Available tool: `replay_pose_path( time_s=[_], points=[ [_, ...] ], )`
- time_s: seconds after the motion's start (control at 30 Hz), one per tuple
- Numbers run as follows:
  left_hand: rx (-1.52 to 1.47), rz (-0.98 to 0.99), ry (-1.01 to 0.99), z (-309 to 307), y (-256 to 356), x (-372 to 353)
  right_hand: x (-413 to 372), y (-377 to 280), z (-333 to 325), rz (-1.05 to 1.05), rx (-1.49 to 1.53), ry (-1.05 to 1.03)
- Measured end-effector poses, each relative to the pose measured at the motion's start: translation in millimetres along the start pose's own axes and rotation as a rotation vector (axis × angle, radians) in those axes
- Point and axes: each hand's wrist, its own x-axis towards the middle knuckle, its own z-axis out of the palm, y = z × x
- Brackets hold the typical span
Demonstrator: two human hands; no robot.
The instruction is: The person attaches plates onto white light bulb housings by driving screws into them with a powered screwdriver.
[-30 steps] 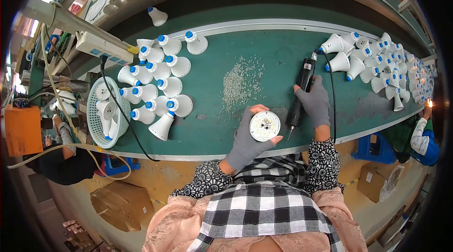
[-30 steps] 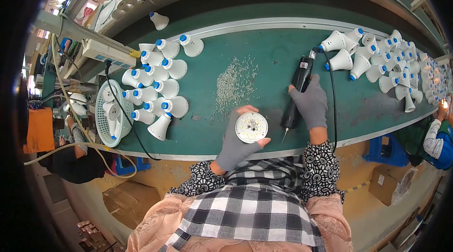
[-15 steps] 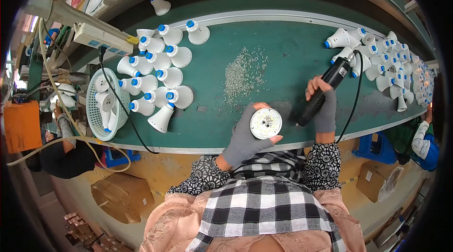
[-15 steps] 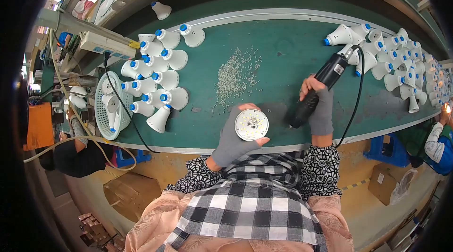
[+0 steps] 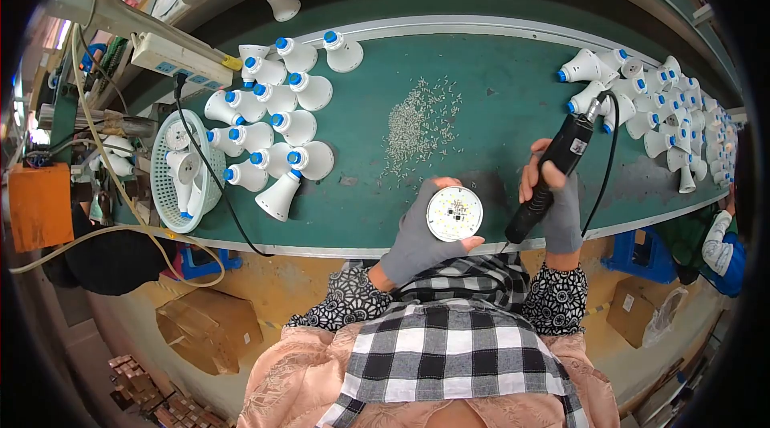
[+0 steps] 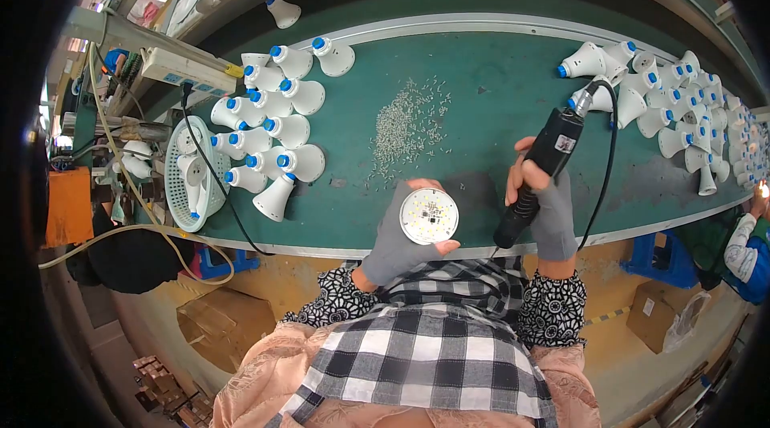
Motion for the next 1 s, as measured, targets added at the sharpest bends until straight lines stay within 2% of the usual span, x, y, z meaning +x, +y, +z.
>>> replay_pose_path(
  time_s=[0.1,0.17,0.27,0.37,0.43,0.47,0.53,0.6,0.63,0.67,0.73,0.77,0.87,1.0],
  points=[
    [-0.069,-0.054,-0.019,-1.0,0.6,-3.7,-3.7,-9.5,3.3,-0.027,0.155,-0.023],
    [-0.196,-0.152,-0.035,-2.3,4.1,-8.0,-9.7,-16.9,5.7,-0.181,0.127,0.001],
    [-0.676,-0.468,-0.095,-4.9,30.0,-15.8,-13.1,-33.0,4.9,-0.387,0.096,-0.040],
    [-0.516,-0.457,-0.156,-6.4,31.7,-29.3,-19.9,-49.5,3.8,-0.352,0.175,0.032],
    [-0.492,-0.416,-0.282,-12.3,35.3,-31.3,-18.4,-55.3,-2.1,-0.335,0.204,0.067],
    [-0.477,-0.391,-0.344,-14.2,36.9,-31.6,-15.7,-58.2,0.4,-0.305,0.076,0.113],
    [-0.583,-0.467,-0.416,-15.3,21.4,-38.7,-11.6,-62.8,6.4,-0.242,-0.180,0.207],
    [-0.621,-0.551,-0.491,-17.7,12.2,-47.3,-3.7,-62.3,10.1,-0.090,-0.399,0.212],
    [-0.626,-0.390,-0.650,-17.0,12.1,-47.9,-0.3,-58.0,11.3,-0.035,-0.446,0.200],
    [-0.459,-0.243,-0.896,-17.9,12.5,-42.8,3.6,-51.3,11.7,0.022,-0.493,0.188],
    [-0.486,-0.306,-1.012,-27.2,33.2,-41.4,8.0,-41.8,13.0,0.071,-0.435,0.133],
    [-0.486,-0.319,-1.029,-33.9,33.2,-40.1,9.6,-37.5,12.9,0.103,-0.404,0.112],
    [-0.133,-0.371,-1.036,-57.6,21.4,-43.2,13.0,-30.7,15.1,0.137,-0.385,0.094],
    [-0.265,-0.333,-0.867,-53.1,18.1,-40.9,12.2,-31.7,16.9,0.095,-0.365,0.108]
  ],
)
